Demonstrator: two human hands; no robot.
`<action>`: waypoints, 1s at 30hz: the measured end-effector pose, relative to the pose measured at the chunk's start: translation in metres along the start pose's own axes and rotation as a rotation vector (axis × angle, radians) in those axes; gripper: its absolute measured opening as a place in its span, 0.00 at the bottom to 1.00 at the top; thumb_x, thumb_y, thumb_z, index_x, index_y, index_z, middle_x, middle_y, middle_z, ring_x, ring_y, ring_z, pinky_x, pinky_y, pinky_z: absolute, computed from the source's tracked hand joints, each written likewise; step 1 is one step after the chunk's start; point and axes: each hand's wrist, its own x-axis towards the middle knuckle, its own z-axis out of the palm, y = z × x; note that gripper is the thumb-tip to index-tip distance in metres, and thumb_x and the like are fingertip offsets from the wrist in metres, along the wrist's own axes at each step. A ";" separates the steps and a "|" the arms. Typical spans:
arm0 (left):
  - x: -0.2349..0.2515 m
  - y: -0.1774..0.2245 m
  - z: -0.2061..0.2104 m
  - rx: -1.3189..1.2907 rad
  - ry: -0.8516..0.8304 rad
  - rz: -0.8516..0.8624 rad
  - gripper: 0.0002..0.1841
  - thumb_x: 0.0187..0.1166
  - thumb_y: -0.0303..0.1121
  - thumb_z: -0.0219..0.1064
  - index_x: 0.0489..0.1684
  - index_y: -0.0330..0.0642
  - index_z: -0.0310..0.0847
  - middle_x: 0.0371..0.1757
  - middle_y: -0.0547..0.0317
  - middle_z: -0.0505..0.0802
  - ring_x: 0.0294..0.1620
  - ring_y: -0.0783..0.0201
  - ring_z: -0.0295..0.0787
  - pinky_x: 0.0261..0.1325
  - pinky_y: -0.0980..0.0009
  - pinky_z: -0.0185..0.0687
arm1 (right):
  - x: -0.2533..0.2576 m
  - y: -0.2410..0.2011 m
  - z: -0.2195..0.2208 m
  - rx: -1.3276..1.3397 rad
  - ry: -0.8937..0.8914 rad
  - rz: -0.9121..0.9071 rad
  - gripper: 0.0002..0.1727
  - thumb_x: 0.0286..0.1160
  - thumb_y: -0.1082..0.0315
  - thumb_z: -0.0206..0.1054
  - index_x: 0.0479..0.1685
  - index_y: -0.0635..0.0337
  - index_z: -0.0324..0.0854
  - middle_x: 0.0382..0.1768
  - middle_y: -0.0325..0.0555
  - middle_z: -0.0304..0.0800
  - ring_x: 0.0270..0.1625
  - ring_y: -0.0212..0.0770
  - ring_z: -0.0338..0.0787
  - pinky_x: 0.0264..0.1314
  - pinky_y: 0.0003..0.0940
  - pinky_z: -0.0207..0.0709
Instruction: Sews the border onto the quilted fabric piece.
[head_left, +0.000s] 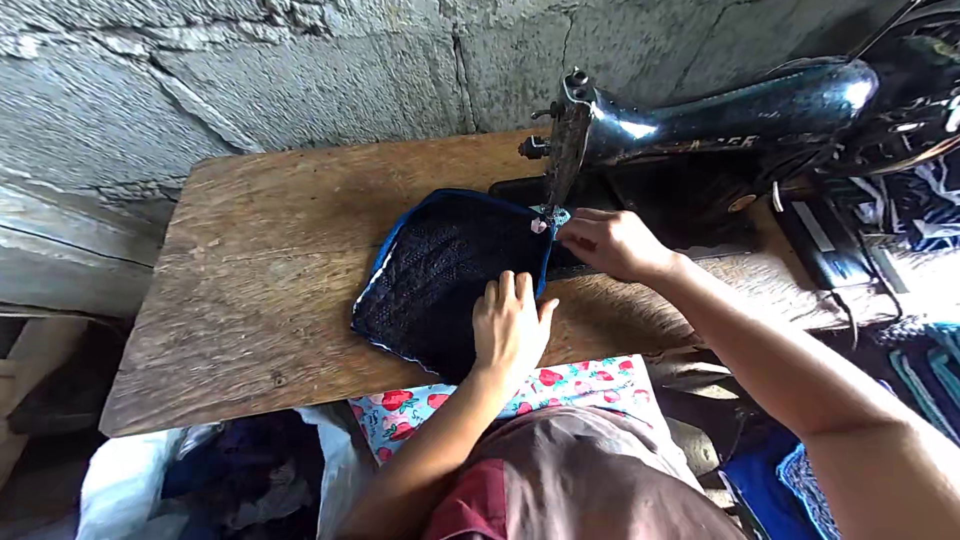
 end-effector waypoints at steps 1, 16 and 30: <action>0.005 0.005 0.002 0.012 0.000 -0.036 0.24 0.75 0.47 0.75 0.53 0.31 0.88 0.51 0.35 0.91 0.51 0.37 0.91 0.49 0.46 0.85 | 0.000 0.004 0.005 0.025 0.017 -0.073 0.10 0.76 0.76 0.64 0.47 0.64 0.92 0.49 0.55 0.95 0.50 0.52 0.96 0.53 0.48 0.89; 0.036 0.016 -0.007 -0.089 -0.171 -0.216 0.11 0.84 0.27 0.61 0.49 0.29 0.87 0.56 0.36 0.90 0.58 0.42 0.90 0.57 0.48 0.85 | 0.014 0.032 0.017 0.132 -0.039 -0.316 0.12 0.77 0.76 0.64 0.49 0.64 0.93 0.53 0.53 0.96 0.57 0.49 0.95 0.64 0.41 0.86; 0.014 -0.020 0.009 -0.390 0.124 0.053 0.12 0.73 0.28 0.77 0.52 0.35 0.94 0.54 0.43 0.91 0.41 0.57 0.92 0.47 0.65 0.91 | 0.013 0.035 0.015 0.119 0.025 -0.484 0.11 0.74 0.77 0.62 0.28 0.66 0.90 0.42 0.54 0.97 0.45 0.47 0.97 0.47 0.38 0.88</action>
